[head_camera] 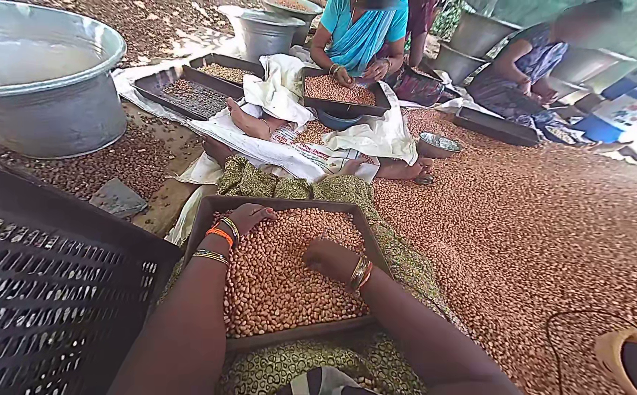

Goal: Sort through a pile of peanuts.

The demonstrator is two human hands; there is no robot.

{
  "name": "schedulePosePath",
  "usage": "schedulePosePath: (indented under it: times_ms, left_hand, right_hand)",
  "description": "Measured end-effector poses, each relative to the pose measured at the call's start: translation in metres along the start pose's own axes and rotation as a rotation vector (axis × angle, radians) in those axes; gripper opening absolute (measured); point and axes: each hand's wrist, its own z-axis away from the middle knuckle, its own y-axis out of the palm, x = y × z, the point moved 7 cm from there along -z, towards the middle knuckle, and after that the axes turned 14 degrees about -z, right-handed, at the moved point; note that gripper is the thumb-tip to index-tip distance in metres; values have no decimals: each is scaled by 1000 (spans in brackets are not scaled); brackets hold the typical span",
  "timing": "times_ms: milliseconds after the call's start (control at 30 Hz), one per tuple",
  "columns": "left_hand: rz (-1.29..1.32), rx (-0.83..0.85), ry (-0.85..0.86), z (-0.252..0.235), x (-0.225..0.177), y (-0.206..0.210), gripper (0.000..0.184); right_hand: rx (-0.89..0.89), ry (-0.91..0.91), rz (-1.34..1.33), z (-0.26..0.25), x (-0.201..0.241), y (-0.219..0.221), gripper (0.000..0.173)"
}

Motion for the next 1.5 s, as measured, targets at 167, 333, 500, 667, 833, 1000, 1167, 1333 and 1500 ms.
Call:
schedulePosePath:
  times_ms: [167,333,500,667,833,1000,1167,1333,1500]
  left_hand:
    - [3,12,-11,3,-5,-2,42]
    - [9,15,-12,3,-5,-2,43]
    - [6,23,3,1,-3,-1,44]
    - [15,18,-8,3,-4,-2,44]
    - [22,18,3,1,-2,-1,44]
    - [-6,27,23,2,-6,-3,46]
    - [-24,37,41,2,-7,-3,47]
    - [-22,30,37,2,-9,-4,47]
    - [-13,15,64,2,-7,-2,46]
  right_hand:
    - [-11,37,13,0,-1,1,20]
    - [-21,111,26,-3,-7,0,19]
    - [-35,116,1,0,-9,-2,19]
    - [-38,174,23,0,-4,-2,21]
    - [-12,295,98,-1,-2,2,24]
    - [-66,230,7,4,-7,-10,25]
    - [-109,153,-35,36,9,-42,14]
    - [193,122,74,23,22,-37,16]
    - [-564,-168,-558,-2,65,-102,58]
